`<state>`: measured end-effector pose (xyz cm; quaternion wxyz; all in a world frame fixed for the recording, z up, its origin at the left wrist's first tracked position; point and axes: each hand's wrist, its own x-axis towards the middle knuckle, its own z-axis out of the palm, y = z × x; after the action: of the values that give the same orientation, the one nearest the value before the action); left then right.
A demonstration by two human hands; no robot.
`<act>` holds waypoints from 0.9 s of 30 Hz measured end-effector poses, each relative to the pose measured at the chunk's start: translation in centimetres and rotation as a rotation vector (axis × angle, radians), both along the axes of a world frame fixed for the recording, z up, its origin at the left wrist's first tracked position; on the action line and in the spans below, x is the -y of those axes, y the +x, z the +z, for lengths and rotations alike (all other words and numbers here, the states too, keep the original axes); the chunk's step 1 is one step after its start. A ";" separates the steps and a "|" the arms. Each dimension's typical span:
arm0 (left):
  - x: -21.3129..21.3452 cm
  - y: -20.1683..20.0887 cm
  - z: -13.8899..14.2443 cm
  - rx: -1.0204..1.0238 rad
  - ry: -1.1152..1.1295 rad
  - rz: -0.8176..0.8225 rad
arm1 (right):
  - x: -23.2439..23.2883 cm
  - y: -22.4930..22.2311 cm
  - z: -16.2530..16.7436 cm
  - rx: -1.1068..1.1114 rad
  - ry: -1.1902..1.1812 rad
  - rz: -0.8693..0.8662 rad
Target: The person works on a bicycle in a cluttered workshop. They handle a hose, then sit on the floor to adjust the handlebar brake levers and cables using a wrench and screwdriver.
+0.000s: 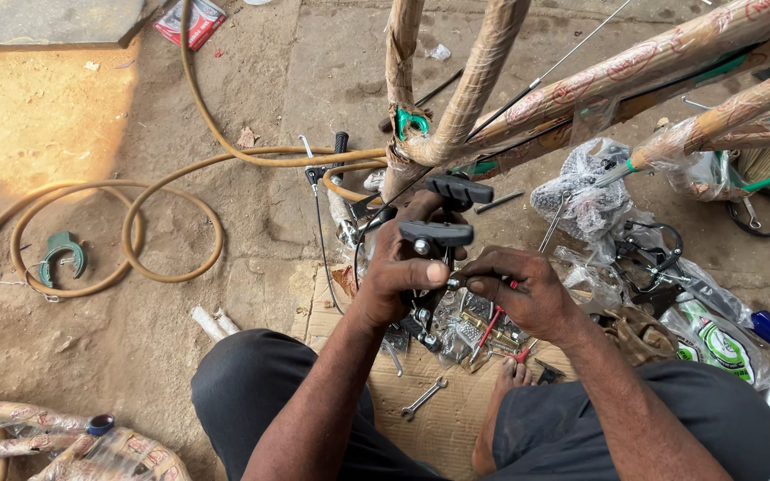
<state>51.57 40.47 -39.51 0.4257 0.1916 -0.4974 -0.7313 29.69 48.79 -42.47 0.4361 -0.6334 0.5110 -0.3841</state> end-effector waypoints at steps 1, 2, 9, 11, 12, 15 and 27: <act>-0.3 -0.1 0.0 -0.084 0.146 -0.017 | -0.1 0.0 -0.4 0.074 0.098 -0.030; -0.5 -0.2 0.1 -0.167 0.291 -0.035 | -0.2 0.0 -0.9 0.184 0.156 -0.042; -1.4 -0.8 0.3 -0.238 0.263 0.056 | -0.9 0.1 -2.7 0.457 0.249 -0.148; -1.5 -0.9 0.2 -0.215 0.241 0.082 | -1.0 0.7 -2.8 0.508 0.262 -0.188; -1.5 -0.9 0.1 -0.157 0.189 0.105 | -1.1 1.1 -2.9 0.533 0.278 -0.212; -1.5 -0.9 0.1 -0.025 0.053 0.160 | -1.3 2.1 -3.2 0.632 0.355 -0.299; -0.3 0.6 1.5 0.027 -0.085 0.075 | -0.6 1.2 -1.5 0.095 0.001 -0.203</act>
<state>52.19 40.79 -38.05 0.4537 0.2016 -0.5261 -0.6905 30.91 49.44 -44.01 0.4191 -0.5592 0.5515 -0.4555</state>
